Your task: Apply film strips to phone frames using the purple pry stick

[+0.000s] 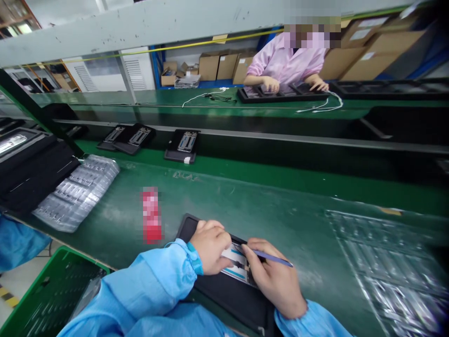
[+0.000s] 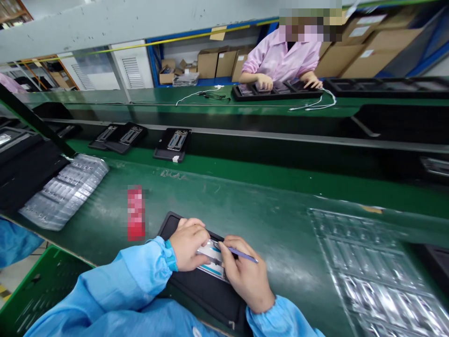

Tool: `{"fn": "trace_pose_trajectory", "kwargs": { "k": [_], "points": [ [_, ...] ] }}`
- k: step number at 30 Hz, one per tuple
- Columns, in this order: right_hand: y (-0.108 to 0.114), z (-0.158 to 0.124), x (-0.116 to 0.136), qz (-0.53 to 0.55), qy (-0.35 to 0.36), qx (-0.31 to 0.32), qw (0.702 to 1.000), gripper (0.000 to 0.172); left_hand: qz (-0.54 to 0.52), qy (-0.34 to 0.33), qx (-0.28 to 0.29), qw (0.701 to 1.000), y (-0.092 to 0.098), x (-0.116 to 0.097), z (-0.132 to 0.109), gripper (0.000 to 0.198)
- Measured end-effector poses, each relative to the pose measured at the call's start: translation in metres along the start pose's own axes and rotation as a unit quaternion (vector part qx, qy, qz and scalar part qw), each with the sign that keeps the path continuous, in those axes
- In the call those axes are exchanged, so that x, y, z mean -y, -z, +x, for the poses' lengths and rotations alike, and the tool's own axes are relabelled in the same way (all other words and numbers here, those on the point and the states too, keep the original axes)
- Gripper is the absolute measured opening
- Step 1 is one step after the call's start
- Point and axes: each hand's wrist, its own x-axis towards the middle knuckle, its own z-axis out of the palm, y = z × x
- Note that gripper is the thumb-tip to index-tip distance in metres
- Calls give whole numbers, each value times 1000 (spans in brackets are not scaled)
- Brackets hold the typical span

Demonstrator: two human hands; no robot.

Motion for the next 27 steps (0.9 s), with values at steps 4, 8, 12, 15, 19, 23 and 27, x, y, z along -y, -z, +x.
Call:
{"fn": "trace_pose_trajectory", "kwargs": {
  "k": [4,8,12,15,19,23,27],
  "points": [
    [-3,-4,0,-3,20,8,1000,2,4,-6,1,1000,0,0,0,39],
    [-4,-6,0,-3,37,10,999,2,4,-5,1,1000,0,0,0,39],
    [-1,-2,1,-8,28,17,999,3,10,-10,2,1000,1,-1,0,38],
    [1,1,2,-12,25,24,999,6,14,-12,1,1000,1,0,0,39],
    [1,1,1,-17,23,18,999,6,15,-10,0,1000,-1,0,-1,40],
    [1,0,-2,-25,24,16,999,6,14,-10,3,1000,-2,0,0,39],
    [2,2,-3,-38,37,25,998,4,12,-11,5,1000,-1,0,0,37]
  ]
}}
